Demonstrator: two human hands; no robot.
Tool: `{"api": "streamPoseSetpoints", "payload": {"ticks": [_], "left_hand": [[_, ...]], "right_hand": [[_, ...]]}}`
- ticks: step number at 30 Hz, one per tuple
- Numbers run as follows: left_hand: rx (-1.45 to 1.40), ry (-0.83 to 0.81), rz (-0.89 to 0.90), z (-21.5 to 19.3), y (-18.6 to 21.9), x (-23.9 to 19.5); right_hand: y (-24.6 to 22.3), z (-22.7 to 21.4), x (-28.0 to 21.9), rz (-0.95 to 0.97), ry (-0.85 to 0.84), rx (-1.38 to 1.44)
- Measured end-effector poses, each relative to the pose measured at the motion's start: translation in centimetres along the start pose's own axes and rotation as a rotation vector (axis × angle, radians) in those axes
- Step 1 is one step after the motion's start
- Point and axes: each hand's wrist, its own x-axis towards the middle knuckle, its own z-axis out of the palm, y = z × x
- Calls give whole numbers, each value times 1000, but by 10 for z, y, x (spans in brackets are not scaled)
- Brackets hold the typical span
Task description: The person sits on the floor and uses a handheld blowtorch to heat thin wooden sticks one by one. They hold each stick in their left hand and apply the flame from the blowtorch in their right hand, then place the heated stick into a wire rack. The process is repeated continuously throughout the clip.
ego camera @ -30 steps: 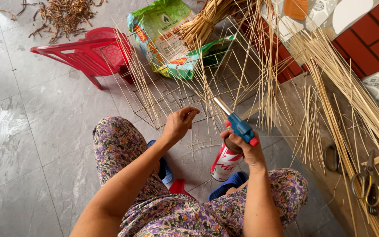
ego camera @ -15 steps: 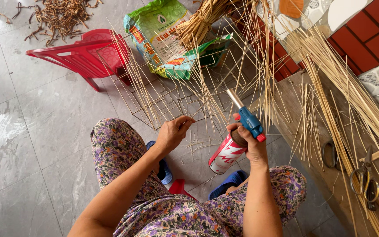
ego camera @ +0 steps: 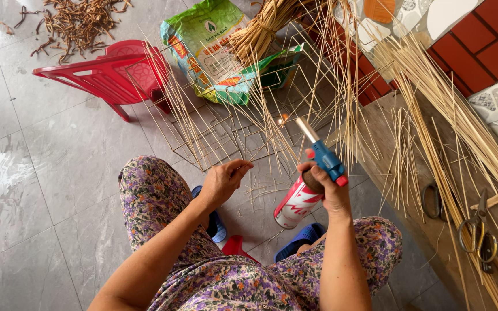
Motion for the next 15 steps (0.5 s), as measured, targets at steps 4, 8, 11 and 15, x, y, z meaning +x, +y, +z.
{"api": "streamPoseSetpoints", "payload": {"ticks": [4, 8, 11, 15], "left_hand": [[-4, 21, 60, -1, -1, -6], [-9, 10, 59, -2, -2, -8], [6, 1, 50, -3, -2, -7], [12, 11, 79, -3, -2, -8]], "right_hand": [[-8, -8, 3, -29, 84, 49], [-12, -10, 3, -11, 76, 56], [-10, -5, -1, 10, 46, 3], [-8, -4, -2, 82, 24, -29]]}}
